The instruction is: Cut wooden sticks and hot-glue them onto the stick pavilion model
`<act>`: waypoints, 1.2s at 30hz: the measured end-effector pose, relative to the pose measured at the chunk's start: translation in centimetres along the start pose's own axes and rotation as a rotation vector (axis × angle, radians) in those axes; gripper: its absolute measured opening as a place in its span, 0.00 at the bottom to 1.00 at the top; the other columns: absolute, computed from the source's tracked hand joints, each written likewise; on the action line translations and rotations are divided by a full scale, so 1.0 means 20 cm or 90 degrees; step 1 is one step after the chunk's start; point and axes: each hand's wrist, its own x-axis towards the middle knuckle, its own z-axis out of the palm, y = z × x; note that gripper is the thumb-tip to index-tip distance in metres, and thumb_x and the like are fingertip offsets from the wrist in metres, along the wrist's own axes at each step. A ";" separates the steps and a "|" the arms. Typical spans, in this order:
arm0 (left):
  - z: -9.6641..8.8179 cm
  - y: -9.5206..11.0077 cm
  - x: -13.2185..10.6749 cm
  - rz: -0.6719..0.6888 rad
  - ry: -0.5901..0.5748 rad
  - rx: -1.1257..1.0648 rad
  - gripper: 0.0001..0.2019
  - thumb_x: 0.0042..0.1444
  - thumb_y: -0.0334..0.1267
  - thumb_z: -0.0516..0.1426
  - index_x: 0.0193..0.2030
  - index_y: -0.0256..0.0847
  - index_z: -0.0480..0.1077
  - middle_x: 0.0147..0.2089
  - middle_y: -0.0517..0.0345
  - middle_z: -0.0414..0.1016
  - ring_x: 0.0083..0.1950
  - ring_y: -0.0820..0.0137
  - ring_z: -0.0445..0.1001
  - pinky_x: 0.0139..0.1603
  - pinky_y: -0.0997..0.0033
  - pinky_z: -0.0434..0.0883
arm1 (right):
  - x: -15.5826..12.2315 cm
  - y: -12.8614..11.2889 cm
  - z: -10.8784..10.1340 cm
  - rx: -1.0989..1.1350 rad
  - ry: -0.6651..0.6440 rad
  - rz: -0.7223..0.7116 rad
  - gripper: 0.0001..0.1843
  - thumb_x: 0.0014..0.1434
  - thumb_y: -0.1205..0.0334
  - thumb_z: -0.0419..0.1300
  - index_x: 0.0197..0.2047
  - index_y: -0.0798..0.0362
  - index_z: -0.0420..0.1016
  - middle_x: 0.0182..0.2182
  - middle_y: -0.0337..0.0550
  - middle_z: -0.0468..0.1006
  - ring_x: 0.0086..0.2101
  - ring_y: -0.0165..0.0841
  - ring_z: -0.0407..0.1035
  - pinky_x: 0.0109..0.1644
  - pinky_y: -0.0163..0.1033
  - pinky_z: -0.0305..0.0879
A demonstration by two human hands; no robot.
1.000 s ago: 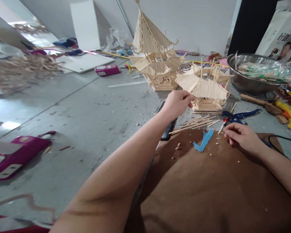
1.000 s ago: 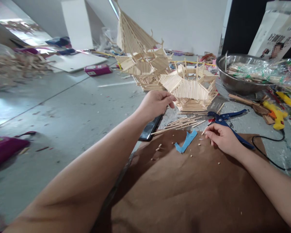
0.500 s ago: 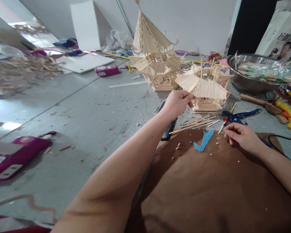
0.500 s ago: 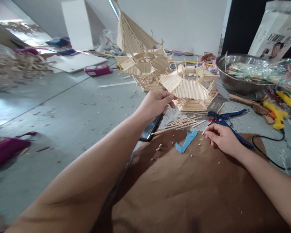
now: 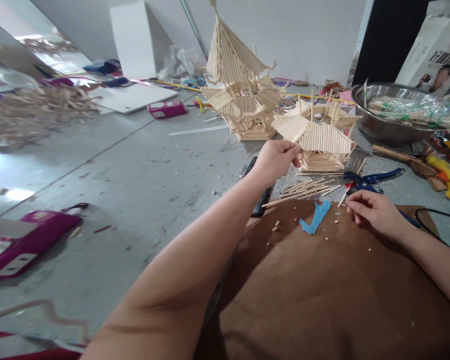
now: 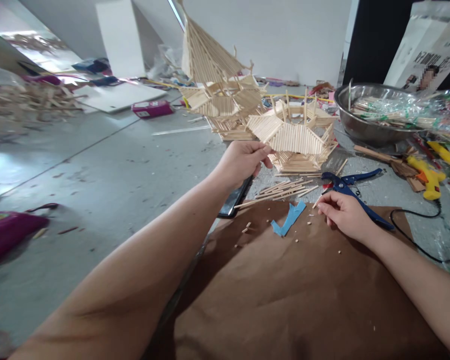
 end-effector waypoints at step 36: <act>-0.04 0.04 -0.01 0.008 0.024 0.113 0.13 0.47 0.40 0.53 0.20 0.33 0.70 0.16 0.58 0.68 0.13 0.83 0.54 0.16 0.79 0.51 | 0.01 -0.01 0.01 -0.004 0.002 0.011 0.13 0.50 0.52 0.56 0.31 0.54 0.67 0.24 0.36 0.69 0.18 0.22 0.60 0.22 0.32 0.57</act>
